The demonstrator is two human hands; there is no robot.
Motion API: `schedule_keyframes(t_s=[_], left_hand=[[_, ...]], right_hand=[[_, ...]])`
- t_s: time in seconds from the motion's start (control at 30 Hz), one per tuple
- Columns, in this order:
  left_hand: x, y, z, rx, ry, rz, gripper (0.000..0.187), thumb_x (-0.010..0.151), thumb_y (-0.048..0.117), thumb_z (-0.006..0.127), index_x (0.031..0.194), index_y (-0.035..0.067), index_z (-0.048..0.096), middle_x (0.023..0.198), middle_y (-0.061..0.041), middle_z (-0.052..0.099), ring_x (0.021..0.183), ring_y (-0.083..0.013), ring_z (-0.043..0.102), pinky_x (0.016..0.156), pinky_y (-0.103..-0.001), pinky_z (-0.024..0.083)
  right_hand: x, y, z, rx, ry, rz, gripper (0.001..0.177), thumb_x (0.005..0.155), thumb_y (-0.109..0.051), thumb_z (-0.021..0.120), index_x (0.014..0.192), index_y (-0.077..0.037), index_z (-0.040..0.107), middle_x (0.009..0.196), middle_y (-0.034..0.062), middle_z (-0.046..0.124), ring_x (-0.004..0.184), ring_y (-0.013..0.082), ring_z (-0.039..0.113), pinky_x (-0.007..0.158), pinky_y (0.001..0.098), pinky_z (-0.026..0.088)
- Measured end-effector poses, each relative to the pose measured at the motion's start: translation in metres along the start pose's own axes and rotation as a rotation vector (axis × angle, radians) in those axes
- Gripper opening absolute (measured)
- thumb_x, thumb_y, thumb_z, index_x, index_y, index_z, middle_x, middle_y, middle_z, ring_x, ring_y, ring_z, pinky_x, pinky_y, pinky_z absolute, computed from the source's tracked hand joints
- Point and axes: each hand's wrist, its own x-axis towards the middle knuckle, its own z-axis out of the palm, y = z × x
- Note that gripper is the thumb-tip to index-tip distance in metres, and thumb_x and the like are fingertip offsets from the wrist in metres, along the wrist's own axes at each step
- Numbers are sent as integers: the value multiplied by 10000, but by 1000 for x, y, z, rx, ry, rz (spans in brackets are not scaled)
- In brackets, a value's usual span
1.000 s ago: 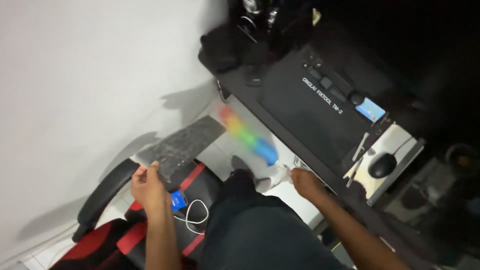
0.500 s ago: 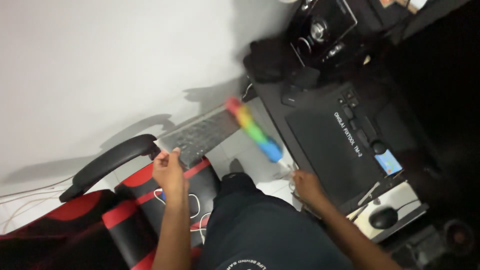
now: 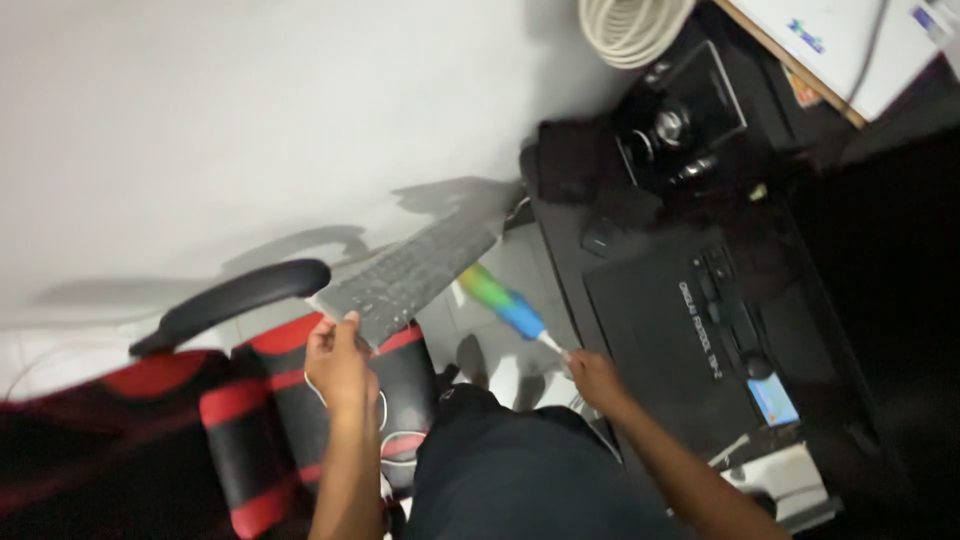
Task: The person is dusting a computer desk, keyboard, and surrounding electronics using a colorful duster.
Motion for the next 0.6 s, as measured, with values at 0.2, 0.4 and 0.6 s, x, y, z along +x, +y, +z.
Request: schedule_keyframes(t_s=[0.2,0.4,0.6], left_hand=[[-7,-44,-35,-216,116,159,170,908,-25,720,1056,-21,635,952,-45,713,813,-97,697,720,-224,574],[-63,-2,-38,-79,325,202,235,856,15,736,1068,11,635,890,-45,680,718,-109,641,564,-252,504],[-88,9,-98,-104,408,263,253,874,15,737,1104,-4,632,928,-56,699,725,-111,627,576,-240,471]], right_hand=[[-44,-42,-42,324,87,-791,193,971,-167,606,996,-11,716,952,181,750,832,328,732,734,422,583],[0,25,-6,43,84,-440,249,951,-249,610,939,-46,753,901,229,729,828,411,703,689,469,566],[63,142,61,-40,90,-347,308,967,-288,566,874,-54,744,812,228,701,775,455,702,681,509,553]])
